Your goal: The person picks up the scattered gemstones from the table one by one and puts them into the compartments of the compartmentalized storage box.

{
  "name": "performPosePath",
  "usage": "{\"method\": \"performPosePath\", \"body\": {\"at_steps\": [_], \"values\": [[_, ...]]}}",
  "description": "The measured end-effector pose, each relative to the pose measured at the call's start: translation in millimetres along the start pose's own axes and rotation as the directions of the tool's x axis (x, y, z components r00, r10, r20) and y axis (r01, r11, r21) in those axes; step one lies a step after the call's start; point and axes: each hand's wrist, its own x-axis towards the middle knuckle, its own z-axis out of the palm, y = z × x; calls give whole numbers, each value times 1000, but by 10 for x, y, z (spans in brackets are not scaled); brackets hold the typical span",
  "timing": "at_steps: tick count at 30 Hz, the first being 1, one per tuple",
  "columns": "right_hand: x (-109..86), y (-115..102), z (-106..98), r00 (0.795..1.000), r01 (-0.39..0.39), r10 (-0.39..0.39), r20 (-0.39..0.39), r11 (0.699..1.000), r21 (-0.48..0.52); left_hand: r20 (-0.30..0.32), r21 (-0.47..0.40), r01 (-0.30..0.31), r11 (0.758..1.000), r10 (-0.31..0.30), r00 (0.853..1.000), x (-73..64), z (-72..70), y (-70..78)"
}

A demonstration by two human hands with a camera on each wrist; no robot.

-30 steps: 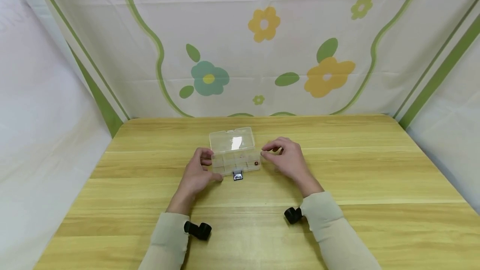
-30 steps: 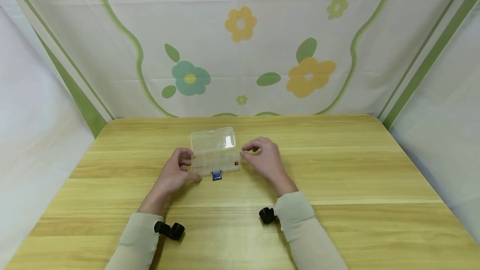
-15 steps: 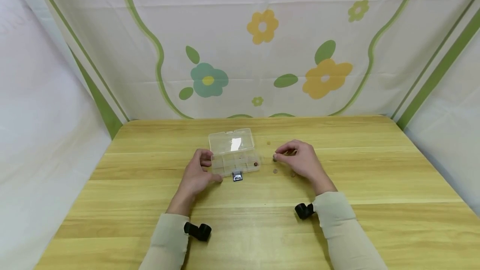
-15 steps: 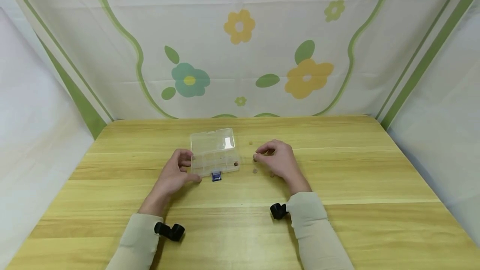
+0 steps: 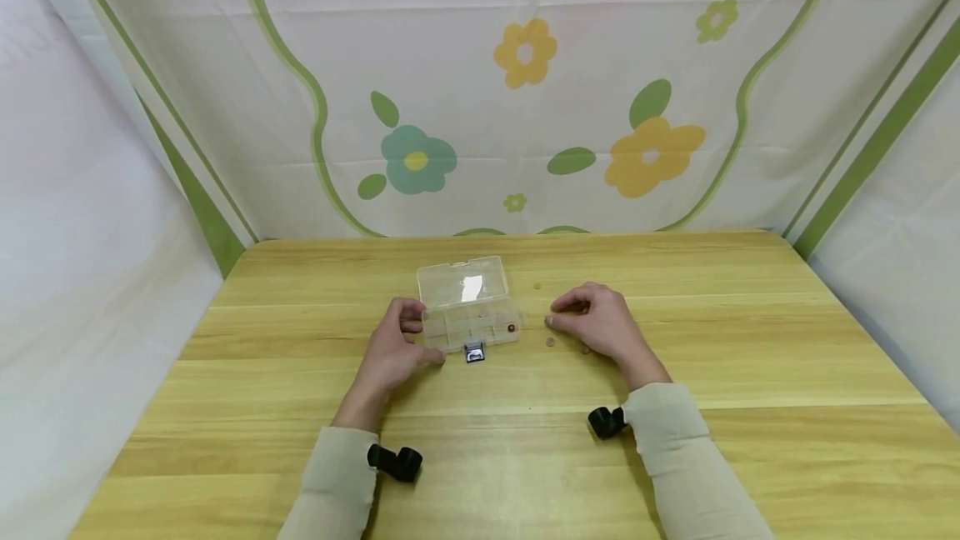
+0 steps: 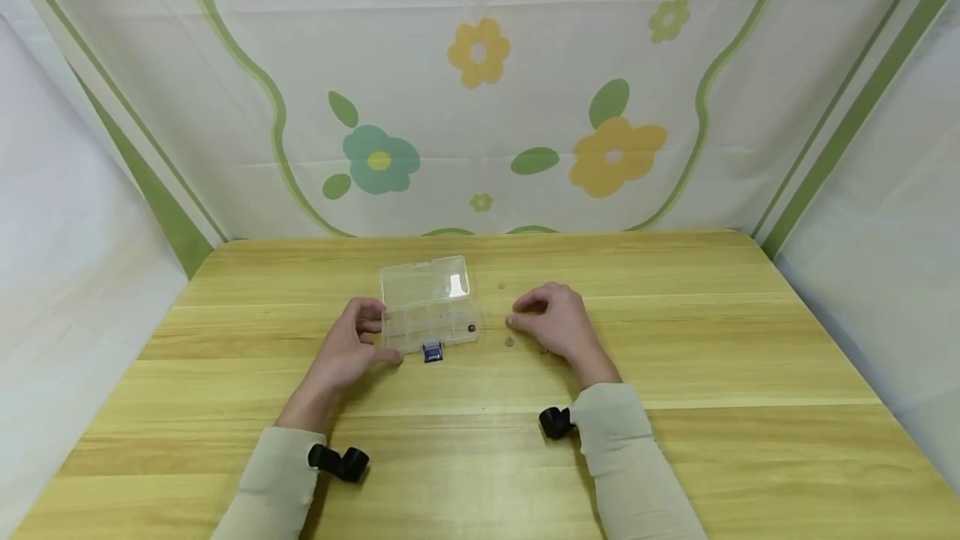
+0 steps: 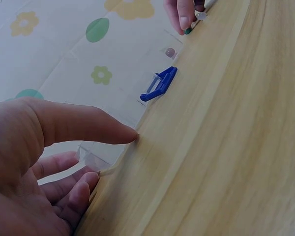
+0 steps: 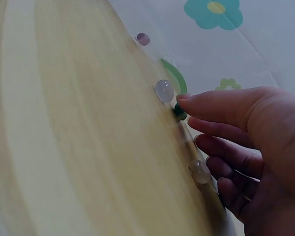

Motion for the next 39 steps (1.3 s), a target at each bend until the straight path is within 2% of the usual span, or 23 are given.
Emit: {"method": "performPosePath", "body": {"at_steps": [9, 18, 34, 39], "values": [[13, -6, 24, 1000, 31, -31, 1, 999, -26, -12, 10, -6, 1000, 7, 1000, 3, 7, -11], [41, -9, 36, 998, 63, -64, -9, 997, -42, 2, -13, -12, 1000, 12, 1000, -7, -3, -12], [17, -34, 19, 999, 40, -40, 1, 999, -31, -15, 9, -22, 1000, 22, 1000, 29, 4, -20], [16, -23, 33, 999, 37, -37, 2, 999, -34, -5, -12, -14, 1000, 14, 1000, 32, 10, -29]]}}
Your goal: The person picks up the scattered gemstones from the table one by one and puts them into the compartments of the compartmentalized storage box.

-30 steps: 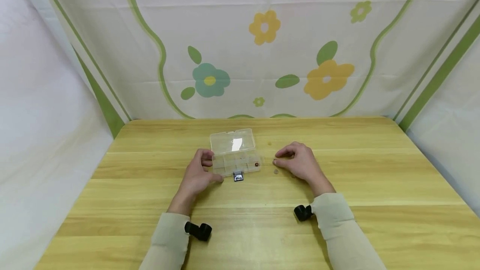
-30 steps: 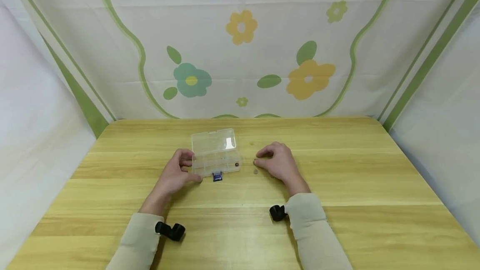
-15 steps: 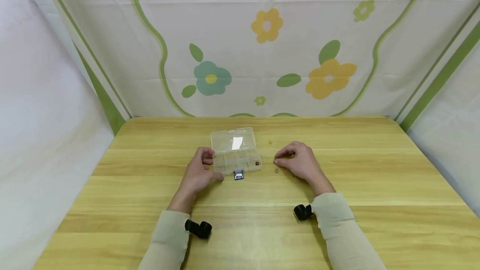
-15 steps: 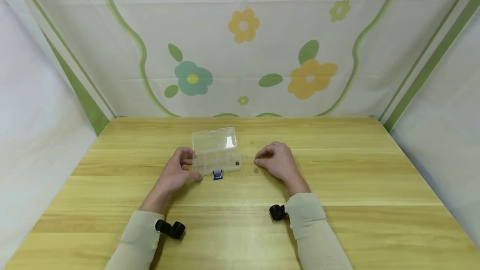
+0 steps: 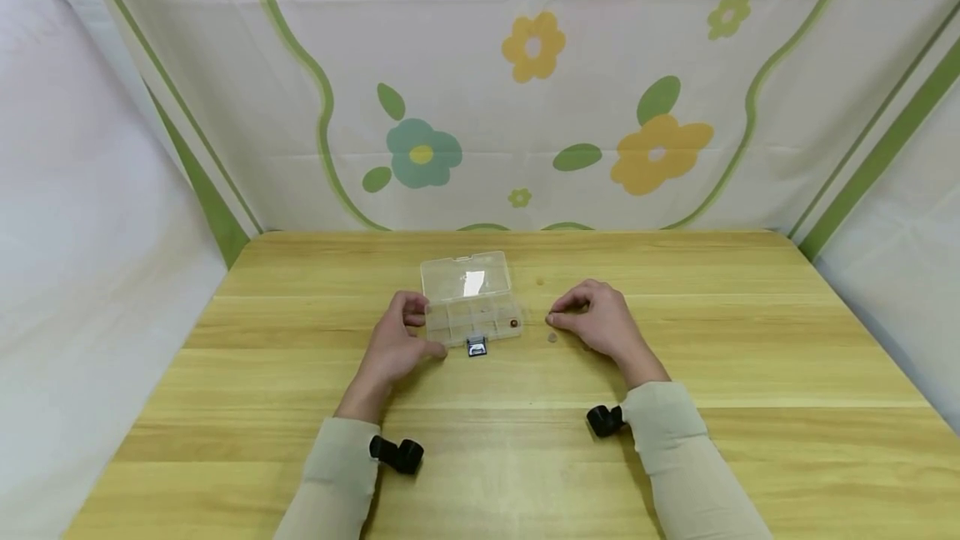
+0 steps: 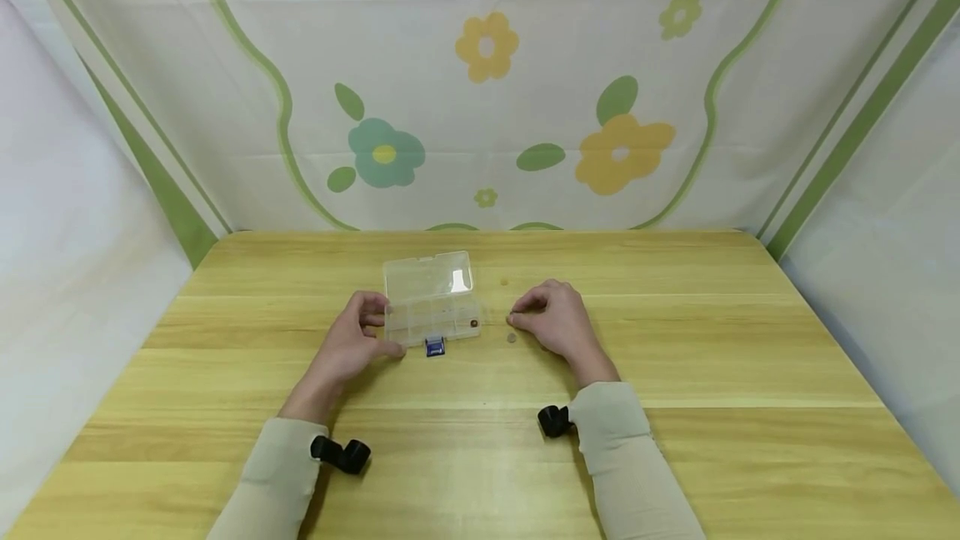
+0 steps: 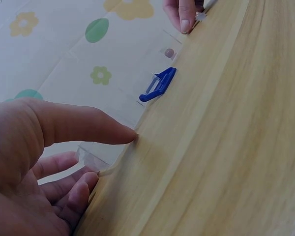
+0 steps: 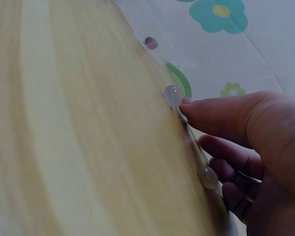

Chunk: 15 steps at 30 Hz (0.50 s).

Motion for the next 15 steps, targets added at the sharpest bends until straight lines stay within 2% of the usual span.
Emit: {"method": "performPosePath", "body": {"at_steps": [15], "values": [[5, -15, 3, 1000, -13, 13, -5, 1000, 2, 6, 5, 5, 1000, -5, 1000, 8, -6, -6]]}}
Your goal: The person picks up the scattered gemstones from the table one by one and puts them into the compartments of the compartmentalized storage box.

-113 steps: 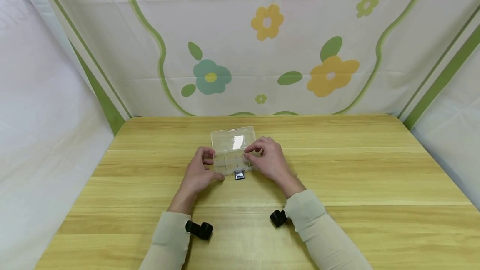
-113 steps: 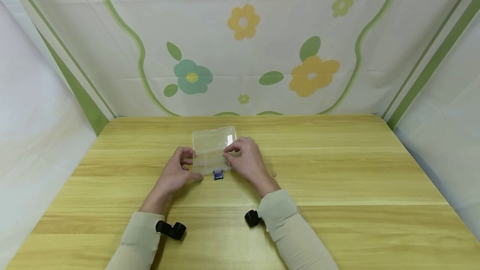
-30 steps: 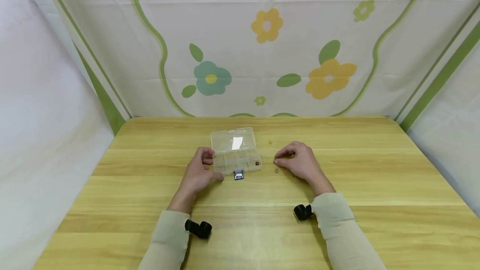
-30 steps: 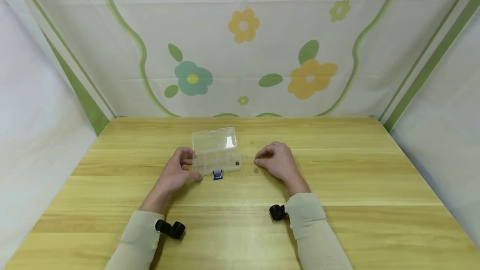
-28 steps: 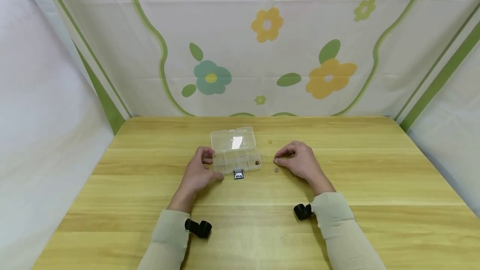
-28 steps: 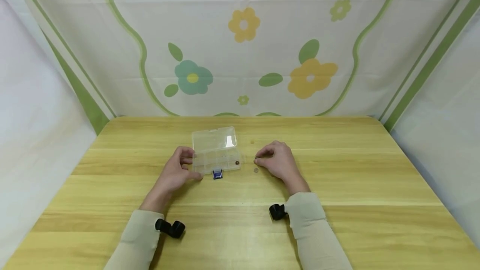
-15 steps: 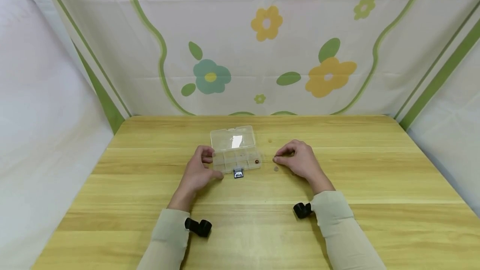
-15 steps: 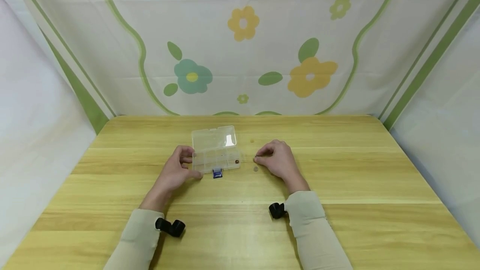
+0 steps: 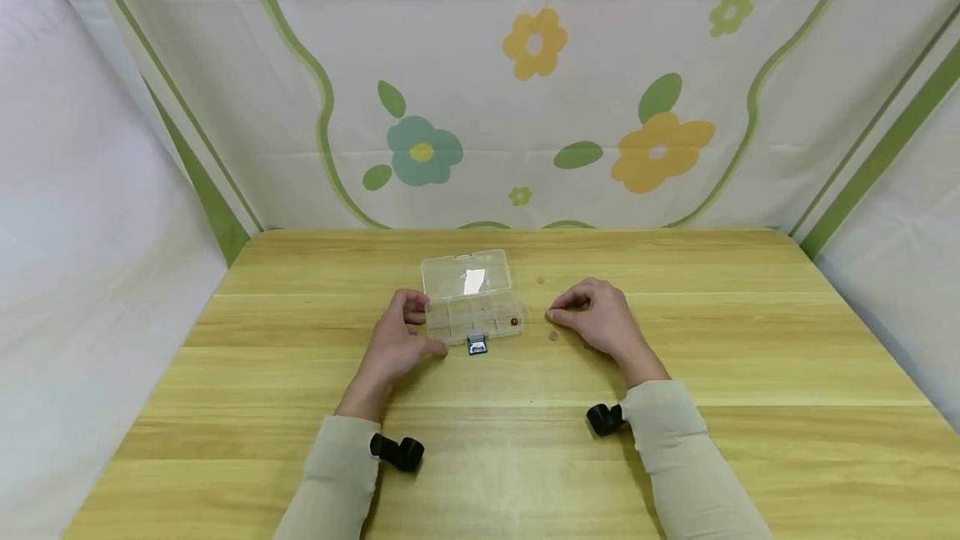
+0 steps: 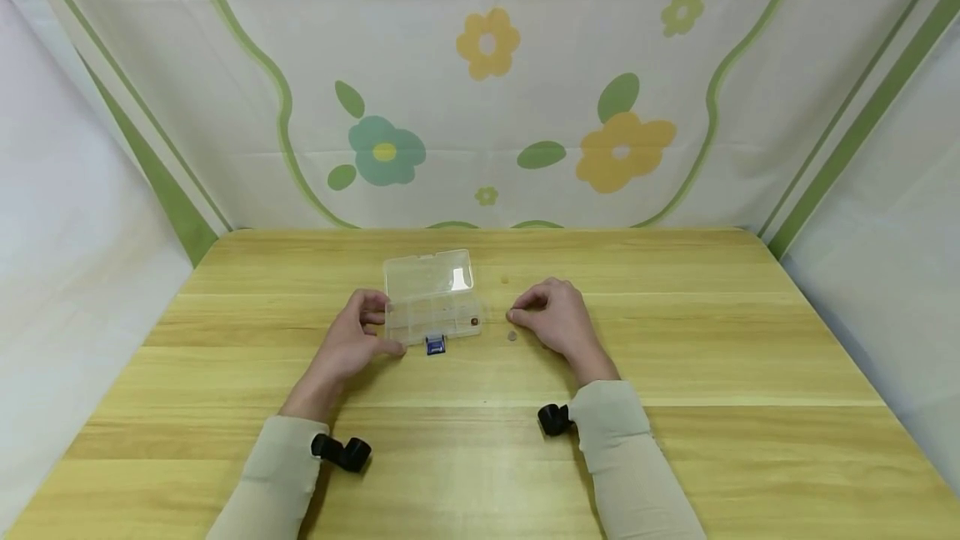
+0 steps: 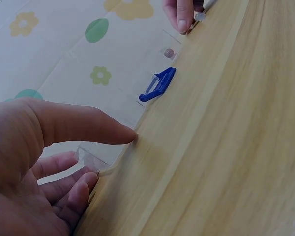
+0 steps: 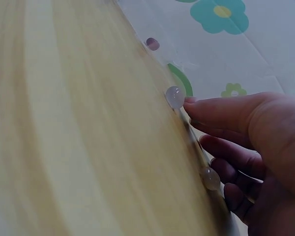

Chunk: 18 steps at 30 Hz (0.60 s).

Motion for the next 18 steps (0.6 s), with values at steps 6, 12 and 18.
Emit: {"method": "performPosePath", "body": {"at_steps": [6, 12, 18], "values": [[8, -10, 4, 1000, -3, 3, -18, 1000, -23, -3, 4, 6, 1000, -6, 1000, -9, -7, 27], [15, -8, 19, 999, -12, 11, -43, 1000, -17, 2, 1, 3, 1000, -3, 1000, -17, -7, 34], [17, -9, 30, 998, -19, 19, -57, 1000, -7, 1, -5, 10, 1000, -10, 1000, -16, -6, 18]]}}
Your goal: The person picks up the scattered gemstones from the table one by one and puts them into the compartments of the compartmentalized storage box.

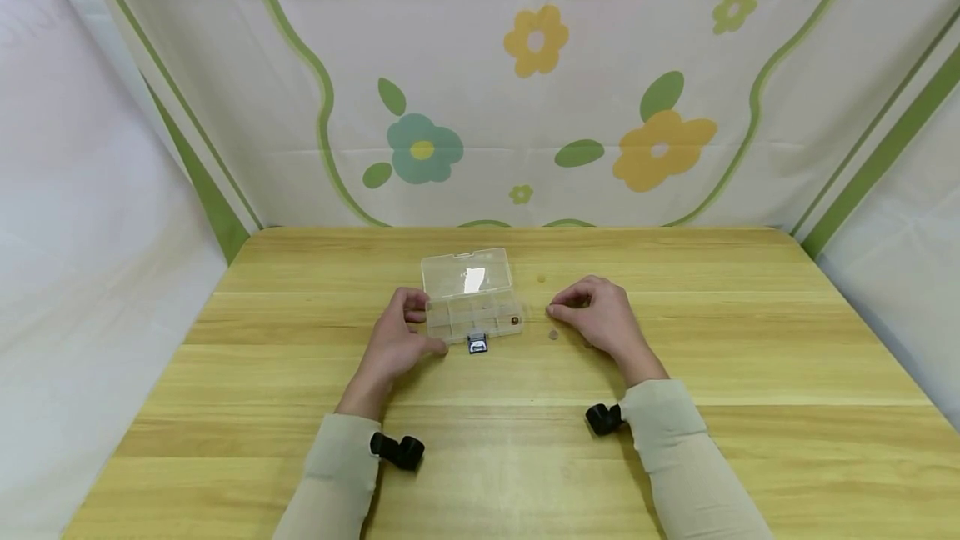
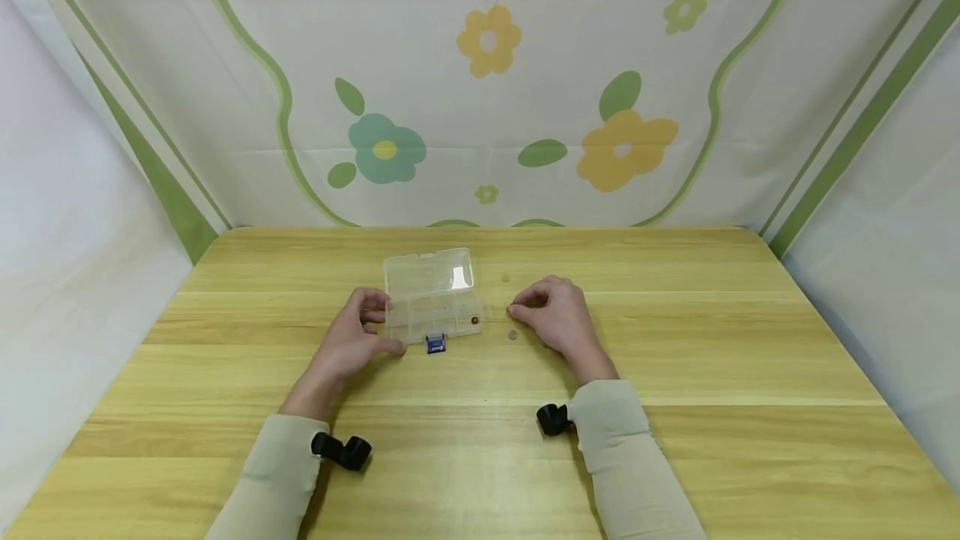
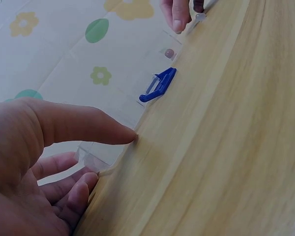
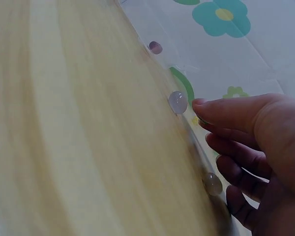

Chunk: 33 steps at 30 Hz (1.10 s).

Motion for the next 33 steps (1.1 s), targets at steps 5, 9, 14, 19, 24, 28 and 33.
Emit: {"method": "performPosePath", "body": {"at_steps": [5, 9, 14, 19, 24, 28, 33], "values": [[-8, -12, 7, 1000, 12, -11, -11, 1000, 19, 1, -2, 3, 1000, -3, 1000, -5, -4, 5], [-18, -31, 23, 1000, 21, -20, -14, 999, 34, 2, 4, -3, 1000, 3, 1000, -16, -5, 7], [-17, -75, 58, 1000, 30, -30, -7, 998, 49, -1, 7, -1, 1000, 1, 1000, -17, -1, 5], [-17, -137, 94, 999, 36, -36, 1, 996, 76, 4, 6, -4, 1000, 4, 1000, -16, -2, 13], [-27, -200, 134, 998, 56, -56, -7, 993, 105, 2, 10, -1, 1000, 1, 1000, -11, 1, 12], [-30, -238, 163, 997, 71, -70, -14, 990, 122, -1, 10, -2, 1000, 2, 1000, -5, 3, 8], [-31, -275, 202, 996, 90, -88, -23, 986, 140, 2, -1, -11, 1000, 11, 1000, -5, 0, 7]]}}
